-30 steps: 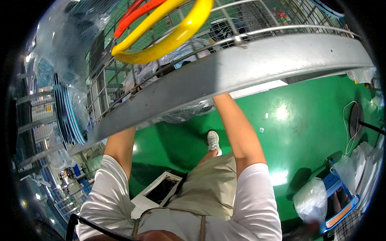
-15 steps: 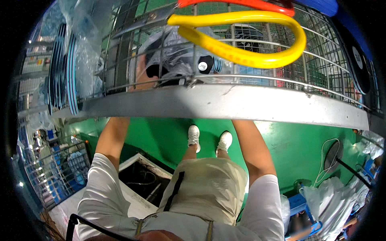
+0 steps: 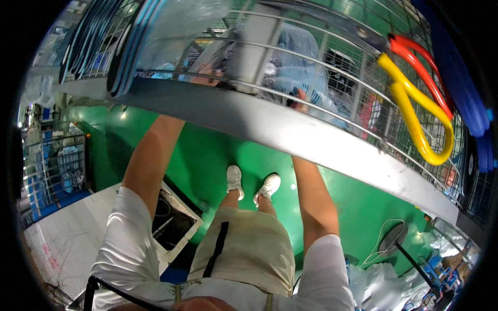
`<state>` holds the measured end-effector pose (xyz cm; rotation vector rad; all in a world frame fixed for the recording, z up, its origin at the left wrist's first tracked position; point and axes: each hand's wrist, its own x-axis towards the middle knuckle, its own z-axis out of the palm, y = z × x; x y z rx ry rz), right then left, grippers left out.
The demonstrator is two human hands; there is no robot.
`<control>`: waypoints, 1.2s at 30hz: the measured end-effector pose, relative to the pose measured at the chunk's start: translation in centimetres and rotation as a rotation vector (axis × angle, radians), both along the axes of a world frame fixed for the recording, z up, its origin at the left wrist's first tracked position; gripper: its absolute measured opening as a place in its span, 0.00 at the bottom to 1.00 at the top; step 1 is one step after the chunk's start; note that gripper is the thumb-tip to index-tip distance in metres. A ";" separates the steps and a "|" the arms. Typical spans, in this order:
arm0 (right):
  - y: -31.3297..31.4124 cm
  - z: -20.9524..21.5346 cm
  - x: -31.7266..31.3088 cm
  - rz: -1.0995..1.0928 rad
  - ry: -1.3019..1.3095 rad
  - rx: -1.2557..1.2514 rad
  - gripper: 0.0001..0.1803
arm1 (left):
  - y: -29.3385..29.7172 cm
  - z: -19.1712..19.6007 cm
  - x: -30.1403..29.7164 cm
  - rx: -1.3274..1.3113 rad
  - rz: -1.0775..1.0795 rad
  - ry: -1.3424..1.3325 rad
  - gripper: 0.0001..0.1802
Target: The person inserts insoles into a series of shoes arranged on a workbench, then walks to a storage shelf and picks up a stack of additional insoles.
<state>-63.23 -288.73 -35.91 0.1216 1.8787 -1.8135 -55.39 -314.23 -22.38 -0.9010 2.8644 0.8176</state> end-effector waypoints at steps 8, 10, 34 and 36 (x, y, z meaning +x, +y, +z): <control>-5.7 -1.1 6.3 -0.046 0.285 0.037 0.21 | -0.2 -0.3 -0.7 0.057 0.036 0.037 0.28; -6.9 0.0 6.1 -0.023 0.413 0.020 0.21 | 0.1 -0.5 -1.3 0.068 0.030 0.051 0.28; -8.6 7.5 7.3 0.118 0.551 -0.098 0.21 | -4.4 -1.5 -0.9 0.235 0.025 0.083 0.33; -9.0 6.5 6.3 0.146 0.480 0.011 0.20 | -4.6 -1.5 -0.8 0.242 0.022 0.078 0.34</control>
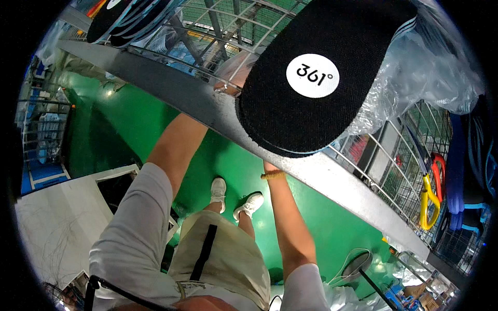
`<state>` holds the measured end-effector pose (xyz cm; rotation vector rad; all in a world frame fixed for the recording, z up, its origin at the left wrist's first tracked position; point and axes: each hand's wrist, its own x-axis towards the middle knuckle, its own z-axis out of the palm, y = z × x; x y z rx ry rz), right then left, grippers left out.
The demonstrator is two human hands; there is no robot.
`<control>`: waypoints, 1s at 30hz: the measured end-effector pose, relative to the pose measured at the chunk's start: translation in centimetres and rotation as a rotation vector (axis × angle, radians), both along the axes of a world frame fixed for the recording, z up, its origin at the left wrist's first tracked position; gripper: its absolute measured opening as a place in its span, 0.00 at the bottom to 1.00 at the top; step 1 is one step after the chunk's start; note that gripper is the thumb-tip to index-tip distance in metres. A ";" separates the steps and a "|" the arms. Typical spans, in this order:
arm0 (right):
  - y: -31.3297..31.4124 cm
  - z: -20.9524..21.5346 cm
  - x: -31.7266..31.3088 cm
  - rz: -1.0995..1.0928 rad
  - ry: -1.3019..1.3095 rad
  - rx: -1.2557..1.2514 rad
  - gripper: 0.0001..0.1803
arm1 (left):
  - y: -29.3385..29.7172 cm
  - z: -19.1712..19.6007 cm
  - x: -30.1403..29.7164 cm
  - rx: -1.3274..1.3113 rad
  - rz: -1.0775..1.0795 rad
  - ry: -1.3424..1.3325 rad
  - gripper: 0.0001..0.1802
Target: The person inserts insoles into a series of shoes arranged on a workbench, then walks to a storage shelf and picks up a stack of additional insoles.
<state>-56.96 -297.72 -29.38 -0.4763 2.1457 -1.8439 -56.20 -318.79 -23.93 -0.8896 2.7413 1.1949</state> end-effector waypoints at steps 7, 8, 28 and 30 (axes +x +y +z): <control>0.6 -3.0 -2.7 0.065 0.010 0.247 0.20 | -0.3 -0.5 0.4 0.022 -0.031 -0.010 0.35; 0.7 -3.3 -2.8 0.092 0.037 0.272 0.20 | -0.6 -0.6 0.7 0.023 -0.027 -0.018 0.36; 10.2 -2.9 -8.9 0.292 0.245 0.929 0.23 | -0.7 3.2 2.7 0.250 -0.274 -0.192 0.40; 11.4 -3.1 -10.6 0.267 0.261 1.018 0.23 | -0.1 3.4 3.7 0.295 -0.325 -0.232 0.40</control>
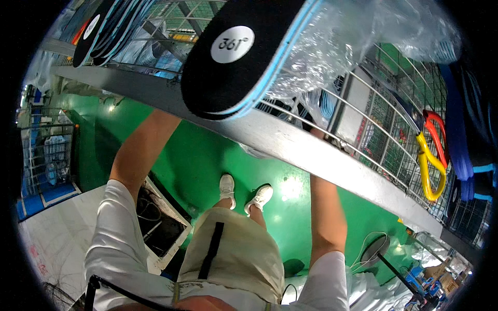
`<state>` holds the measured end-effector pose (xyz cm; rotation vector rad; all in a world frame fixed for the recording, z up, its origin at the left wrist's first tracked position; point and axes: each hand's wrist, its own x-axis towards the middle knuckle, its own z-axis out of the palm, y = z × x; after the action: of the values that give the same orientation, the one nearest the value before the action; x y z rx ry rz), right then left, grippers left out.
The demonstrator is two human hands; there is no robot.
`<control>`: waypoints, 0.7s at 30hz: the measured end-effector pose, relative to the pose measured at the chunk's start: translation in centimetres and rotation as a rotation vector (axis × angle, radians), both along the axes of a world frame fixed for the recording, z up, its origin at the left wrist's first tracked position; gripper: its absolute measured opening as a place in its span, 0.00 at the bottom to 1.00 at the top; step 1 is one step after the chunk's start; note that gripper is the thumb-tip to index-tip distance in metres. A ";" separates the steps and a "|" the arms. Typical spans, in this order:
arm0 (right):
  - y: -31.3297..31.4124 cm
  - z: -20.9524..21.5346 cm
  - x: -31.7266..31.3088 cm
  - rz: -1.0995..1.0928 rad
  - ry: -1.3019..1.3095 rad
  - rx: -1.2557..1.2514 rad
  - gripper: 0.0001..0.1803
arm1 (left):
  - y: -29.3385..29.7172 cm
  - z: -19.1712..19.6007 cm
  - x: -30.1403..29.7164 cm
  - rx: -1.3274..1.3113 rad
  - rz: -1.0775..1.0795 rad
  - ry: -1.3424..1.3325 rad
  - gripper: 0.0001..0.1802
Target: The person inserts insoles into a series of shoes arranged on a workbench, then walks to a storage shelf and picks up a stack of additional insoles.
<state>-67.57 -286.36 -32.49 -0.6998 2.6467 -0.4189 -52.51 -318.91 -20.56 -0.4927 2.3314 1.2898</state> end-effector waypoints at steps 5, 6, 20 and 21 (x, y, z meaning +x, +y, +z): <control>0.9 -2.5 -2.2 0.019 0.049 0.156 0.23 | 3.8 -5.1 1.8 -0.071 -0.103 0.003 0.42; 1.2 -2.9 -2.2 0.024 0.051 0.157 0.23 | 4.8 -6.5 2.3 -0.119 -0.097 0.037 0.42; -0.4 -1.1 3.5 0.112 -0.506 -0.859 0.25 | 11.8 -7.9 5.0 1.507 0.996 0.744 0.12; -1.8 -0.1 4.1 -0.058 -0.645 -0.945 0.24 | 11.5 -8.0 5.4 1.683 0.936 0.839 0.09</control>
<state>-63.46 -288.16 -32.57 -0.5770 1.7631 -1.6389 -47.07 -307.37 -28.54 -0.3850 0.3759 3.5881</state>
